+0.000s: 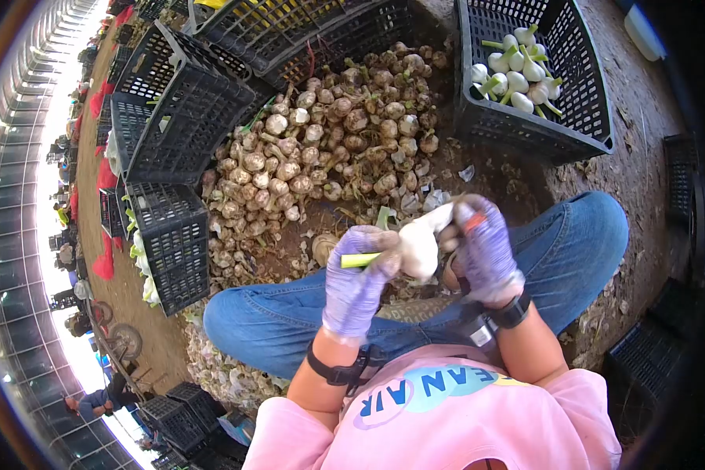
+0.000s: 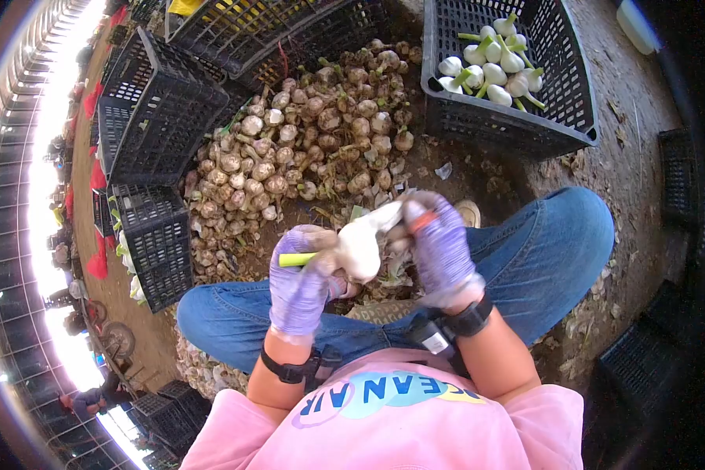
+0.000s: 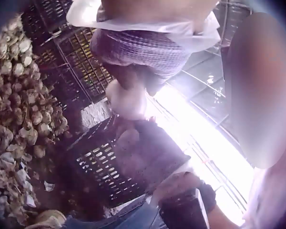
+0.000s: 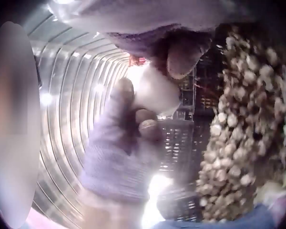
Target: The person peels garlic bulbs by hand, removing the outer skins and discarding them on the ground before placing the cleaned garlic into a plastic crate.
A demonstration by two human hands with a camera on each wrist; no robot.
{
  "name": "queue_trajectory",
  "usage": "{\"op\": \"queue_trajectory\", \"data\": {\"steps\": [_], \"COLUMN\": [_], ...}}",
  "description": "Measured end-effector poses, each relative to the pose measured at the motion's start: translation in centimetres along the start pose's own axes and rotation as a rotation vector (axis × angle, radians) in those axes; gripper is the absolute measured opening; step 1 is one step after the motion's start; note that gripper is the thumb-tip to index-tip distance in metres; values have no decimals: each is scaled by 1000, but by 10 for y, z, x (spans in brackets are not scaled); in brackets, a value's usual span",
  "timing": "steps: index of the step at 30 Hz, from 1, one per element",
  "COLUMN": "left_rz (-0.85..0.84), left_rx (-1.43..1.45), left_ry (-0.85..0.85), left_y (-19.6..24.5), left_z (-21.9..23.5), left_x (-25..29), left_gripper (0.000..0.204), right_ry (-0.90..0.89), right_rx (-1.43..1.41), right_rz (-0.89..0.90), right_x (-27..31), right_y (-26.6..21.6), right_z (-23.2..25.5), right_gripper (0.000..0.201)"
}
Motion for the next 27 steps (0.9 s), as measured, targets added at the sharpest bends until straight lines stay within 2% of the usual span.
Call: {"op": "queue_trajectory", "data": {"steps": [1, 2, 4, 5, 6, 8, 9, 10, 12, 13, 16, 18, 20, 21, 25, 27], "left_rz": [-54, -54, -7, -52, -52, -9, 7, 10, 105, 107, 156, 111, 103, 51, -53, -91], "left_rx": [104, 103, 441, 491, 491, 655, 742, 740, 827, 827, 814, 780, 733, 653, 507, 446], "left_ry": [-60, -61, -38, -139, -139, -84, -85, -85, -33, -36, -42, -137, -103, -157, -235, -206], "left_y": [-3, -7, -12, -15, -10, 0, -8, -9, -17, -19, -30, -30, -27, -25, -19, -15], "left_z": [8, 13, 20, 23, 19, 10, 14, 13, 11, 10, 10, 8, 7, 7, 10, 7], "left_x": [-2, -3, -4, -10, -11, -11, -13, -12, -11, -11, -11, -15, -17, -20, -25, -25], "left_gripper": [32, 32, 37, 44, 44, 37, 33, 33, 32, 32, 31, 29, 27, 24, 28, 24], "right_ry": [-137, -13, -1, -103, -103, -80, -263, -380, -343, -392, -371, -316, -395, -395, -370, -355], "right_rx": [-111, -206, -304, -320, -320, 111, 363, 290, 238, 207, 168, 185, 264, 263, 297, 331], "right_rz": [80, 94, 106, 105, 105, 332, 312, 182, -48, -21, -77, -74, -48, -51, -188, -226], "right_x": [-10, -12, -10, -4, -3, 4, 13, 22, 35, 36, 38, 33, 29, 29, 31, 32], "right_y": [-9, -15, -28, -35, -31, -32, -34, -28, -11, -10, -1, 4, 7, 5, -3, -2], "right_z": [2, 12, 9, 4, 6, 10, 1, -14, -25, -32, -45, -41, -37, -36, -36, -34], "right_gripper": [21, 21, 21, 18, 18, 20, 24, 30, 39, 44, 45, 43, 39, 39, 29, 24]}}
Point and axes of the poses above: each hand's wrist, its own x-axis away from the middle knuckle, its own z-axis out of the back of the hand, y = z × x, the point moved 6 cm from there along -x, towards the middle knuckle, and after that the axes turned 3 degrees about -x, right-handed, at the moved point
